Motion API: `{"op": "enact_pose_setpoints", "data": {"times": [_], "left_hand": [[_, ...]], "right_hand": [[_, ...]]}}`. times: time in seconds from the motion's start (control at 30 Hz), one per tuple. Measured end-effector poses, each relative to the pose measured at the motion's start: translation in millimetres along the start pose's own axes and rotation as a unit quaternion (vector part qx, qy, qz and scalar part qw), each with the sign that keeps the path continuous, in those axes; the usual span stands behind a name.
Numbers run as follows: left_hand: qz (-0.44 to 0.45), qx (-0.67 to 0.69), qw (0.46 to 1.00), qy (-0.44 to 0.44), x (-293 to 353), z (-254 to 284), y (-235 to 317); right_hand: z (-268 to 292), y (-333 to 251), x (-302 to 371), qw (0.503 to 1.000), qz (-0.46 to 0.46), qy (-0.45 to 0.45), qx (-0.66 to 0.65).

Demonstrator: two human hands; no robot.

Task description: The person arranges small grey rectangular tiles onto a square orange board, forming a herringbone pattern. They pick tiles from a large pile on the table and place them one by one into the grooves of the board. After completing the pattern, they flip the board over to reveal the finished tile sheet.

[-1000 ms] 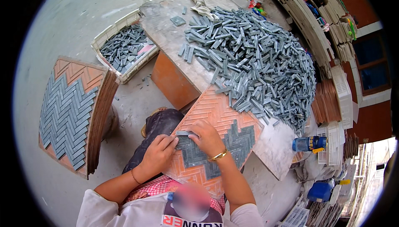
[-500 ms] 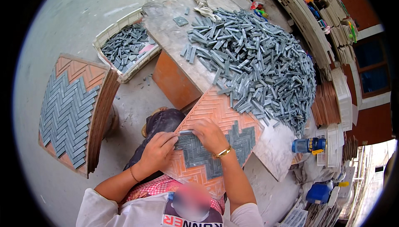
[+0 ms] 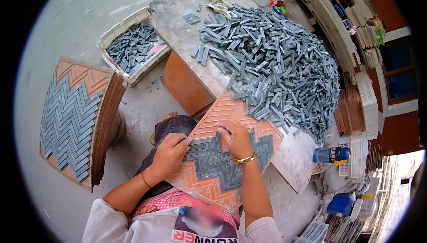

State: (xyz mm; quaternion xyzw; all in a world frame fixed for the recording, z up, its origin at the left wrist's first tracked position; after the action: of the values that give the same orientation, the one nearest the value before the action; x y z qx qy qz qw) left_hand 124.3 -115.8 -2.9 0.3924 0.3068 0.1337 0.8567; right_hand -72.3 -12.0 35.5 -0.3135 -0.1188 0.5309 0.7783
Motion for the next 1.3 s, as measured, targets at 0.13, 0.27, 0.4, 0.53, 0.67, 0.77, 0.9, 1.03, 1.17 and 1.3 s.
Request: {"op": "enact_pose_setpoints", "data": {"times": [0.13, 0.27, 0.4, 0.53, 0.67, 0.77, 0.9, 1.03, 1.17, 1.3], "left_hand": [[0.003, -0.01, 1.0, -0.002, -5, -3, 1], [0.015, -0.015, 1.0, 0.009, -12, -7, 5], [0.028, -0.009, 1.0, -0.009, -13, -11, 3], [0.133, 0.111, 0.985, 0.026, -28, 5, -11], [0.132, 0.104, 0.941, 0.293, -84, 84, -73], [0.231, 0.225, 0.884, 0.337, -92, 129, -80], [0.201, 0.146, 0.941, 0.228, -64, 115, -83], [0.191, 0.123, 0.968, 0.106, -30, 53, -46], [0.182, 0.153, 0.971, 0.025, -16, 16, -13], [0.111, 0.129, 0.985, 0.005, -7, 0, -7]], "right_hand": [[5, 3, 3, 0.999, -0.02, 0.025, -0.015], [8, 8, 1, 0.998, -0.041, 0.053, 0.011], [10, 25, -19, 0.988, -0.021, 0.129, 0.086], [22, 44, -55, 0.957, 0.01, 0.194, 0.215], [47, 67, -70, 0.954, -0.035, 0.096, 0.281], [57, 63, -66, 0.971, 0.023, 0.067, 0.23], [41, 26, -35, 0.999, -0.003, -0.05, -0.004], [15, 0, -11, 0.986, -0.071, -0.131, -0.077], [6, -4, -8, 0.982, -0.09, -0.151, -0.071], [-1, -4, -7, 0.982, -0.07, -0.154, -0.087]]}}
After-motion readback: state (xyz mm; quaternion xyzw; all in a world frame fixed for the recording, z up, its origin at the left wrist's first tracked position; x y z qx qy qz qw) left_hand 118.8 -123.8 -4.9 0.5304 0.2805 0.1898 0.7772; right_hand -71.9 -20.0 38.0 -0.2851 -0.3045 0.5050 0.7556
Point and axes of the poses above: each hand's wrist, its own x-axis away from the middle knuckle, its own z-axis out of the back of the hand, y = z × x, the point moved 1 cm from there along -x, towards the middle knuckle, and after that the axes turned 4 degrees about x, right-handed, at the moved point
